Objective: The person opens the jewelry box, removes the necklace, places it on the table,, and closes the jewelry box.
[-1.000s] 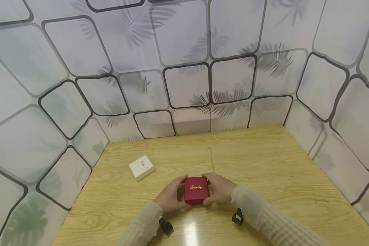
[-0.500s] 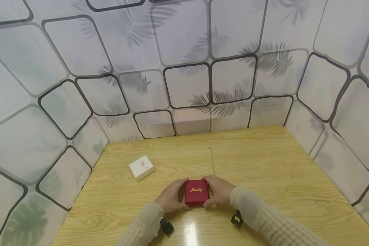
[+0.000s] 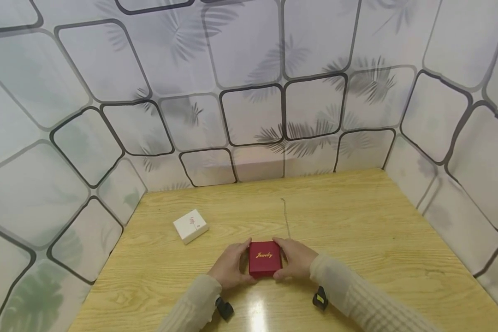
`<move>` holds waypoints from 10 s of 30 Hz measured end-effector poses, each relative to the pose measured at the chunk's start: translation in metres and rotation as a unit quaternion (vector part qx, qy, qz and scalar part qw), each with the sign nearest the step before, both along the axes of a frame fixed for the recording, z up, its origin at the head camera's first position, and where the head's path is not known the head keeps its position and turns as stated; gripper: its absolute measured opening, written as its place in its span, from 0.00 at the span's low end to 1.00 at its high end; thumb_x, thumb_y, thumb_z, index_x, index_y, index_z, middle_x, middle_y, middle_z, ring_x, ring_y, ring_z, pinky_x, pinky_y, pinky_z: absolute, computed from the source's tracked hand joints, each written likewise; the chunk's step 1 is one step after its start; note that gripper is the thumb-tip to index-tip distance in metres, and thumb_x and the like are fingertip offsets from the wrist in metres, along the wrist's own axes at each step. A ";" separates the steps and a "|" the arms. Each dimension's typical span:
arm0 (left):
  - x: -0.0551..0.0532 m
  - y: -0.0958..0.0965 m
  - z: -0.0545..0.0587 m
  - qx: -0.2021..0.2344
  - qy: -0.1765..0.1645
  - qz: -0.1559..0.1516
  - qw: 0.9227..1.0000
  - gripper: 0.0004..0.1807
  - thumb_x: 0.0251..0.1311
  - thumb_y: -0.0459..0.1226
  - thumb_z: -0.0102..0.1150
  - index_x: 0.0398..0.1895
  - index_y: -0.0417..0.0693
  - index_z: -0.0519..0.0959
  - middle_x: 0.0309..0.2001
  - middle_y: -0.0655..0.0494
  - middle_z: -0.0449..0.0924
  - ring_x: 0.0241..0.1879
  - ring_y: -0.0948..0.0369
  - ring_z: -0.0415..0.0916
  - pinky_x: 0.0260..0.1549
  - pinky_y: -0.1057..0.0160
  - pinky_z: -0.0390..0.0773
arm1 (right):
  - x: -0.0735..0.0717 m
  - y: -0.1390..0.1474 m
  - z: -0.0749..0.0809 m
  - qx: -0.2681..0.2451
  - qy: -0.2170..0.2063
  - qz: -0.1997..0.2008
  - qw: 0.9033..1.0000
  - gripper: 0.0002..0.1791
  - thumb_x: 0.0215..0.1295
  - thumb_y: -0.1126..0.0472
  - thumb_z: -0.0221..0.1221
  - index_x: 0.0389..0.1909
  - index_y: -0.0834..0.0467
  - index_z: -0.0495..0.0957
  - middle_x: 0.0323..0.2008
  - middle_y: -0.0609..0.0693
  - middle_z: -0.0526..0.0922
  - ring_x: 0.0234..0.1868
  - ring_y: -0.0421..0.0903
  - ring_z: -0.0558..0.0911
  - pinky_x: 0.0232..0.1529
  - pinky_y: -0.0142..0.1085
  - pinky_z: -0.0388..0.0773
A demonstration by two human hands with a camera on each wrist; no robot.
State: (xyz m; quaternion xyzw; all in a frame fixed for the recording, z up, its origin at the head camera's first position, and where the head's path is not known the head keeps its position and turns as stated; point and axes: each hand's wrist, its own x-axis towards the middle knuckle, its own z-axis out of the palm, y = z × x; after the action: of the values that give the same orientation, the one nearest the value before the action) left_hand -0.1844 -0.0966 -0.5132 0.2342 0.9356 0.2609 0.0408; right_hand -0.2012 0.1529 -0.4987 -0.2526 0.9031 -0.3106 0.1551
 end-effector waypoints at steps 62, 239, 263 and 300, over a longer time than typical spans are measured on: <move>-0.101 0.036 0.003 -0.075 -0.034 0.066 0.994 0.42 0.64 0.50 0.58 0.76 0.51 0.50 0.72 0.56 0.58 0.73 0.54 0.47 0.67 0.40 0.48 | -0.091 0.015 -0.007 0.040 0.110 -0.029 0.993 0.49 0.66 0.47 0.59 0.74 0.68 0.43 0.67 0.69 0.62 0.67 0.63 0.63 0.66 0.54 0.59; -0.030 -0.076 0.027 -0.097 -0.005 -0.003 0.995 0.57 0.29 0.56 0.80 0.64 0.38 0.66 0.57 0.45 0.69 0.46 0.51 0.74 0.45 0.51 0.77 | -0.029 -0.123 -0.003 -0.033 -0.055 -0.037 0.997 0.56 0.40 0.45 0.76 0.70 0.54 0.58 0.49 0.44 0.77 0.44 0.37 0.76 0.48 0.36 0.75; 0.001 -0.037 0.021 -0.106 0.014 -0.042 0.993 0.57 0.25 0.63 0.78 0.62 0.45 0.70 0.53 0.53 0.72 0.46 0.58 0.74 0.48 0.57 0.77 | 0.010 -0.078 -0.004 -0.041 -0.068 -0.020 0.997 0.50 0.37 0.48 0.79 0.59 0.55 0.61 0.36 0.43 0.74 0.35 0.39 0.75 0.38 0.34 0.74; 0.024 0.018 0.011 -0.050 -0.005 -0.069 0.996 0.57 0.28 0.65 0.75 0.65 0.49 0.67 0.57 0.56 0.70 0.50 0.62 0.70 0.50 0.63 0.74 | 0.039 -0.003 -0.012 -0.085 -0.083 0.009 0.993 0.51 0.41 0.46 0.76 0.61 0.57 0.56 0.39 0.48 0.73 0.36 0.42 0.75 0.35 0.32 0.74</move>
State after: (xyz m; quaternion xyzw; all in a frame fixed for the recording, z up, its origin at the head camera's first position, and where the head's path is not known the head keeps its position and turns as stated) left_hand -0.1599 -0.0790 -0.5026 0.2942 0.9291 0.2113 0.0754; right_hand -0.1626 0.1499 -0.5110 -0.2465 0.8552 -0.4046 0.2103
